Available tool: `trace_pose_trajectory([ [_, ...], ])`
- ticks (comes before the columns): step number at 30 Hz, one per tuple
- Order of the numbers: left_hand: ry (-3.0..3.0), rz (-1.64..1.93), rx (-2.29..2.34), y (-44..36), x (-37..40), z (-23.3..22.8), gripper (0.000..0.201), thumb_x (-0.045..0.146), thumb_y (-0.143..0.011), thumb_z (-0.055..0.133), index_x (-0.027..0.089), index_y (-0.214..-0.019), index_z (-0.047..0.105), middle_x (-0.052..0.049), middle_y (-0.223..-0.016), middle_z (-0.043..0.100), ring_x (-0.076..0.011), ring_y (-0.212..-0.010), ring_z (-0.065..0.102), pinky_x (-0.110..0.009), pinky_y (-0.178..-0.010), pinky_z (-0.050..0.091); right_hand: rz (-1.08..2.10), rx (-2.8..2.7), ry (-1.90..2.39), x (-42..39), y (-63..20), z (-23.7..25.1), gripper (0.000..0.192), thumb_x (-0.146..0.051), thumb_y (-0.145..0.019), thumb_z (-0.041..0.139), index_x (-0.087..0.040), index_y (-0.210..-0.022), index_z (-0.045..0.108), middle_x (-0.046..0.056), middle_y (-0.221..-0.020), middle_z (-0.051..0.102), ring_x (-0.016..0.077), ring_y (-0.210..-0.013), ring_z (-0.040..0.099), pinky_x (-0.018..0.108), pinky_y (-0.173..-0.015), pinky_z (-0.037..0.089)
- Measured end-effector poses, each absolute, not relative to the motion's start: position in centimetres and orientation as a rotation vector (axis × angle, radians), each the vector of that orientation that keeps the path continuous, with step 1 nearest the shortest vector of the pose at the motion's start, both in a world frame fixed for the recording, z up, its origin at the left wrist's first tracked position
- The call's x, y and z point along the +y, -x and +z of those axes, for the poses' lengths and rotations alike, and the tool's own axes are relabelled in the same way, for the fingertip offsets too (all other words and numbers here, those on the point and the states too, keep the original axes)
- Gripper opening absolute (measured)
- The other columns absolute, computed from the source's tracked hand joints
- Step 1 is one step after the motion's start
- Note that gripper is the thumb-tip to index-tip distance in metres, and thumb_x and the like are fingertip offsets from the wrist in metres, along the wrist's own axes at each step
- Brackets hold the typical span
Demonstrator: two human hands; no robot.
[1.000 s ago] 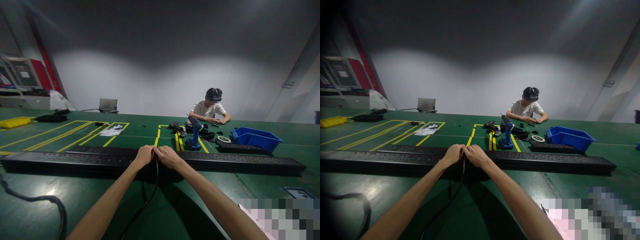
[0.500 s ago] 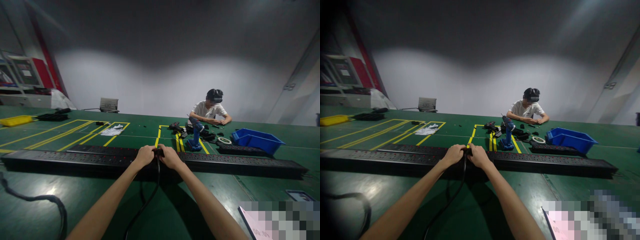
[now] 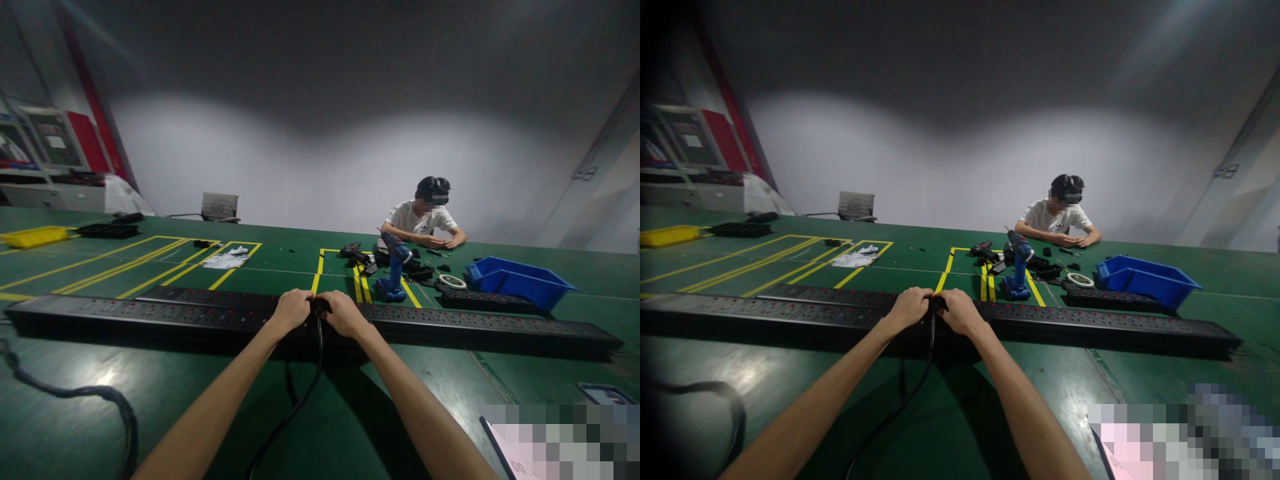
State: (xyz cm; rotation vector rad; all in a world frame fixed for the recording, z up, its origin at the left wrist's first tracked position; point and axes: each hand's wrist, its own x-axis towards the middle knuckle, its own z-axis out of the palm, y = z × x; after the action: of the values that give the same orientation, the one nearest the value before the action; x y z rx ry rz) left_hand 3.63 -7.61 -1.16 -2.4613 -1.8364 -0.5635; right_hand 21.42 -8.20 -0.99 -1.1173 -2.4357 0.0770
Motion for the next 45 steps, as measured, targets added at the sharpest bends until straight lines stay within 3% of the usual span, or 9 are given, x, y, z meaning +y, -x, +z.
trace_pose_trajectory([
  [6, 2.471, -0.589, -1.830, -3.5, -7.5, -1.4, 0.031, 0.020, -0.085, 0.041, 0.024, -0.094, 0.071, -0.006, -0.099, 0.072, -0.0223, -0.094, 0.065, -0.031, -0.082, 0.045, 0.022, -2.456, 1.247, -8.6, -21.2, -0.7, 0.033, -0.020, -0.088, 0.051, -0.019, -0.121, 0.057, 0.009, -0.109, 0.064, 0.0208, -0.099, 0.054, 0.029, -0.084, 0.035],
  [18, 2.463, -0.556, -1.868, -3.5, -7.6, -1.0, 0.031, 0.021, -0.085, 0.041, 0.023, -0.093, 0.071, -0.007, -0.101, 0.072, -0.0222, -0.096, 0.065, -0.031, -0.084, 0.045, 0.017, -2.465, 1.111, -8.4, -21.3, -0.6, 0.033, -0.020, -0.085, 0.057, -0.021, -0.118, 0.058, 0.006, -0.109, 0.064, 0.0190, -0.097, 0.053, 0.027, -0.084, 0.034],
  [25, 2.492, -0.613, -1.840, -3.6, -7.8, -1.0, 0.032, 0.019, -0.085, 0.042, 0.025, -0.096, 0.072, -0.005, -0.102, 0.072, -0.0221, -0.097, 0.064, -0.032, -0.087, 0.044, -0.062, -2.442, 1.244, -8.8, -21.2, -0.6, 0.029, -0.029, -0.092, 0.050, -0.019, -0.117, 0.058, 0.009, -0.105, 0.064, 0.0220, -0.095, 0.053, 0.031, -0.080, 0.033],
  [45, 2.485, -0.577, -1.889, -3.8, -8.0, -0.5, 0.033, 0.019, -0.085, 0.041, 0.024, -0.095, 0.073, -0.005, -0.102, 0.072, -0.0211, -0.097, 0.064, -0.030, -0.087, 0.045, -0.003, -2.477, 1.206, -9.3, -21.4, 0.1, 0.028, -0.022, -0.089, 0.054, -0.019, -0.117, 0.058, 0.008, -0.104, 0.063, 0.0195, -0.096, 0.050, 0.028, -0.082, 0.033],
])
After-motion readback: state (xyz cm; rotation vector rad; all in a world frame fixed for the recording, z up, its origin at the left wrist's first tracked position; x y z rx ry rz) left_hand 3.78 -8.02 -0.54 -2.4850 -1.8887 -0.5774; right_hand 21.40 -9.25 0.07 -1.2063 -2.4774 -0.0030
